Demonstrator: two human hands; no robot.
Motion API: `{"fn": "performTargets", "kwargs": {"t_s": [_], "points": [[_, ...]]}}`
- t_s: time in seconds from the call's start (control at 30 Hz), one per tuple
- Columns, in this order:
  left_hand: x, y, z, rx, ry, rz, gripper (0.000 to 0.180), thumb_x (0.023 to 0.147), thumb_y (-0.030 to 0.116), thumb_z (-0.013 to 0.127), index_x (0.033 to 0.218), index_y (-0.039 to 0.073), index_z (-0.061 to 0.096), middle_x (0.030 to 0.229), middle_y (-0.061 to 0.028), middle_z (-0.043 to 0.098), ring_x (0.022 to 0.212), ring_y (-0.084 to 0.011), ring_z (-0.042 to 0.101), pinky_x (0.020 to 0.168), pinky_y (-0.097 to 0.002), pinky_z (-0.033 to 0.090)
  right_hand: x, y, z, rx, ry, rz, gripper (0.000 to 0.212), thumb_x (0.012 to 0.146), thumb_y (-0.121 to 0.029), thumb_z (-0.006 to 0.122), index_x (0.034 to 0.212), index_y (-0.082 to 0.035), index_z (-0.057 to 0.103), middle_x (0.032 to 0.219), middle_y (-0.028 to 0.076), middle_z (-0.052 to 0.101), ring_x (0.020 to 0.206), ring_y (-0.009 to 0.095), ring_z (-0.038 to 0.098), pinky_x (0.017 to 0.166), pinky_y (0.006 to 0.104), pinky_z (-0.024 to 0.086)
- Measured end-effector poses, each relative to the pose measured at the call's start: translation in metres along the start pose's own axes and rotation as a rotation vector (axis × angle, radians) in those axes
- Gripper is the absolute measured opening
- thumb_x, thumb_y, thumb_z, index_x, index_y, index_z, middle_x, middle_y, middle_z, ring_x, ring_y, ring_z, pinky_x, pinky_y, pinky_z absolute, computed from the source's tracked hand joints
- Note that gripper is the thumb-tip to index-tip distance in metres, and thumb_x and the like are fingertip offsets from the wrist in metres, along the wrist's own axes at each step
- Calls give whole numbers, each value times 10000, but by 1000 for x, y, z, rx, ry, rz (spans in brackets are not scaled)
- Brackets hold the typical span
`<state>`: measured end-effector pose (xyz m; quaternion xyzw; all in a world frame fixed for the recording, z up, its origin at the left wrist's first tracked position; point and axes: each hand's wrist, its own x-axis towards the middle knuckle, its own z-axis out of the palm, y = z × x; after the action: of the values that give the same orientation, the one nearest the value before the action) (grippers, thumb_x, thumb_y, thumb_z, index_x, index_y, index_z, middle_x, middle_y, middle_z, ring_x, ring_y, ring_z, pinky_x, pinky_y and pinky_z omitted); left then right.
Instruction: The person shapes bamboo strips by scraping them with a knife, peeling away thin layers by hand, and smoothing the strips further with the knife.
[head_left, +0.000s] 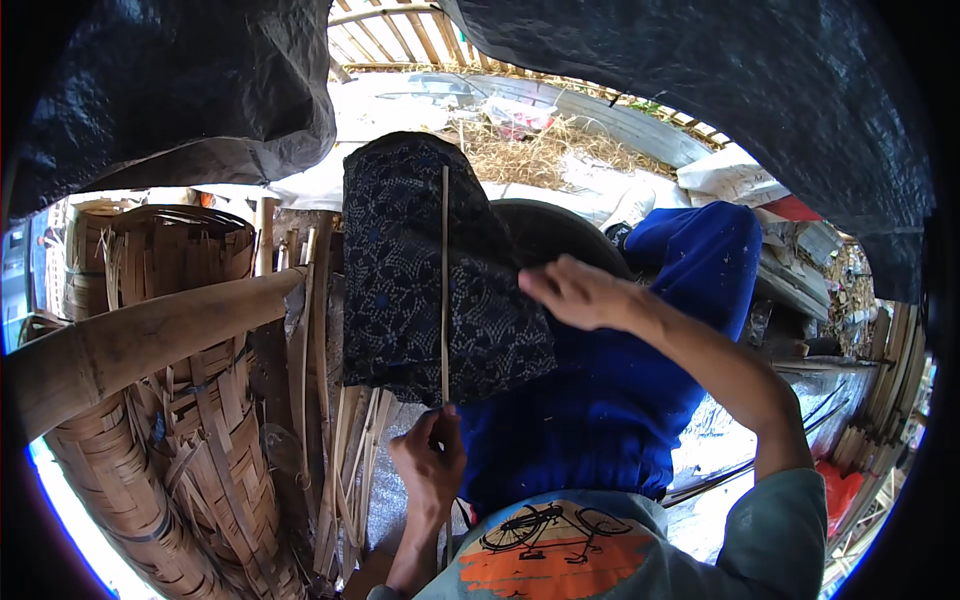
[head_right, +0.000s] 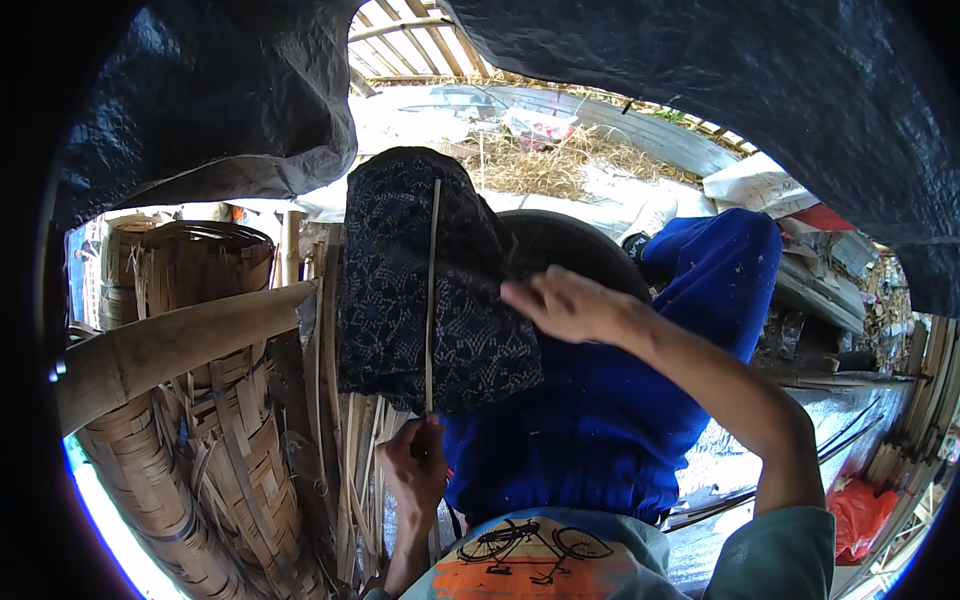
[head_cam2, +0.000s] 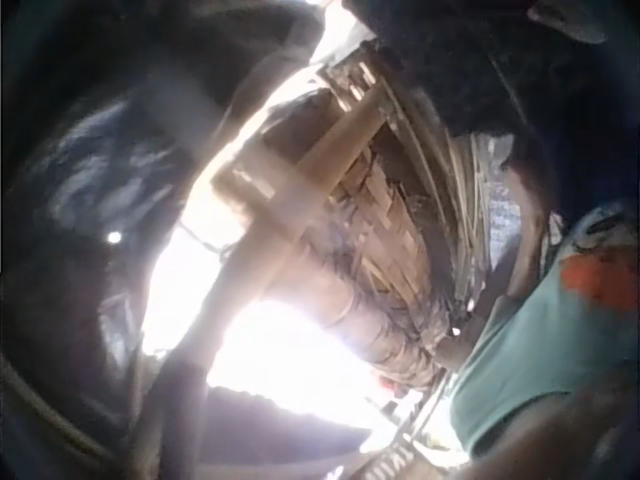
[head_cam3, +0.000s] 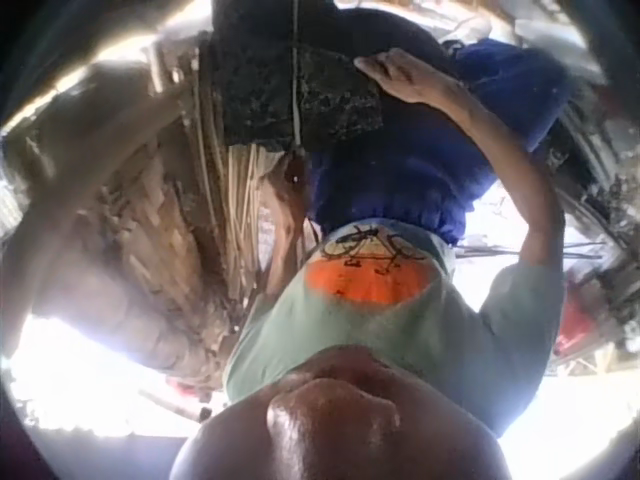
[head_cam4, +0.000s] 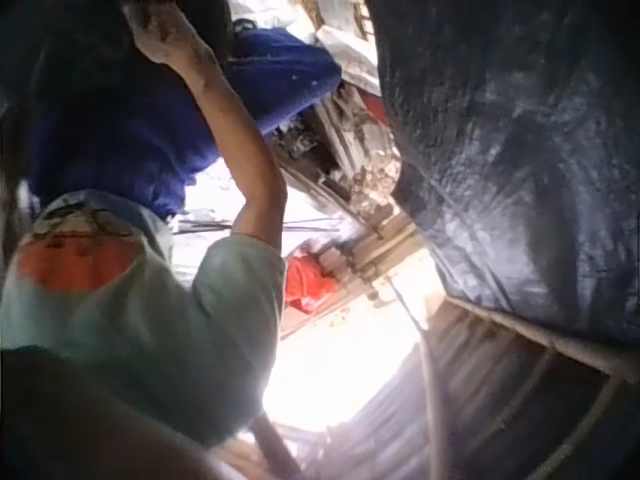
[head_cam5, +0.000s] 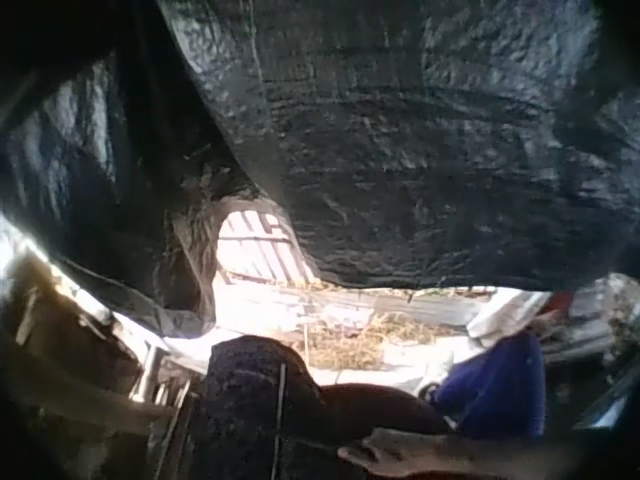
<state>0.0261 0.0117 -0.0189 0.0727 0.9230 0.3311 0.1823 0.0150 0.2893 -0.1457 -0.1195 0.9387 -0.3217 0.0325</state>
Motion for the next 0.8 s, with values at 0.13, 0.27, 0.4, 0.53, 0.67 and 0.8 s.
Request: {"fn": "performTargets", "kwargs": {"t_s": [0.13, 0.27, 0.4, 0.53, 0.67, 0.8], "points": [[-1, 10, 2, 71, -9, 9, 184, 877, 88, 633, 718, -3, 616, 498, -84, 556, 371, -149, 505, 388, -282, 342, -13, 19, -1, -252, 9, -155, 354, 980, -223, 458, 1262, -9, 483, 677, 55, 441, 519, 182, 413, 444, 328, 367], [-6, 14, 3, -13, 9, 72, 196, 883, 87, 625, 711, -8, 621, 475, -75, 525, 366, -122, 470, 389, -288, 325, 13, 70, 10, -426, 345, -298, 462, 987, -149, 417, 1430, -42, 340, 669, 29, 406, 480, 136, 353, 405, 293, 319], [-2, -1, 3, -28, -26, 16, 201, 884, 90, 625, 712, -13, 624, 463, -65, 503, 360, -104, 421, 384, -287, 290, 10, 39, 8, -186, 48, -149, 339, 998, -201, 426, 1302, -59, 478, 556, 46, 366, 386, 150, 370, 360, 334, 336], [5, -6, 7, 1, 34, 55, 215, 885, 85, 617, 695, -16, 609, 455, -59, 480, 367, -89, 388, 387, -279, 259, -17, -5, -6, 185, -274, -29, 207, 991, -181, 440, 1125, -53, 532, 501, 57, 361, 350, 196, 404, 373, 395, 370], [-3, 6, 1, 12, 17, 67, 216, 876, 68, 619, 677, -12, 595, 452, -55, 473, 371, -79, 382, 385, -278, 250, -9, 29, 5, -224, -10, -128, 419, 955, -171, 510, 1356, -70, 446, 666, 63, 419, 504, 163, 399, 449, 345, 392], [-13, 17, -12, -14, -12, 52, 198, 865, 57, 627, 684, -22, 608, 455, -51, 483, 385, -66, 383, 392, -274, 258, 28, 87, 22, -559, 529, -376, 422, 936, -206, 564, 1312, -28, 490, 712, 48, 428, 543, 165, 433, 461, 301, 410]]}}
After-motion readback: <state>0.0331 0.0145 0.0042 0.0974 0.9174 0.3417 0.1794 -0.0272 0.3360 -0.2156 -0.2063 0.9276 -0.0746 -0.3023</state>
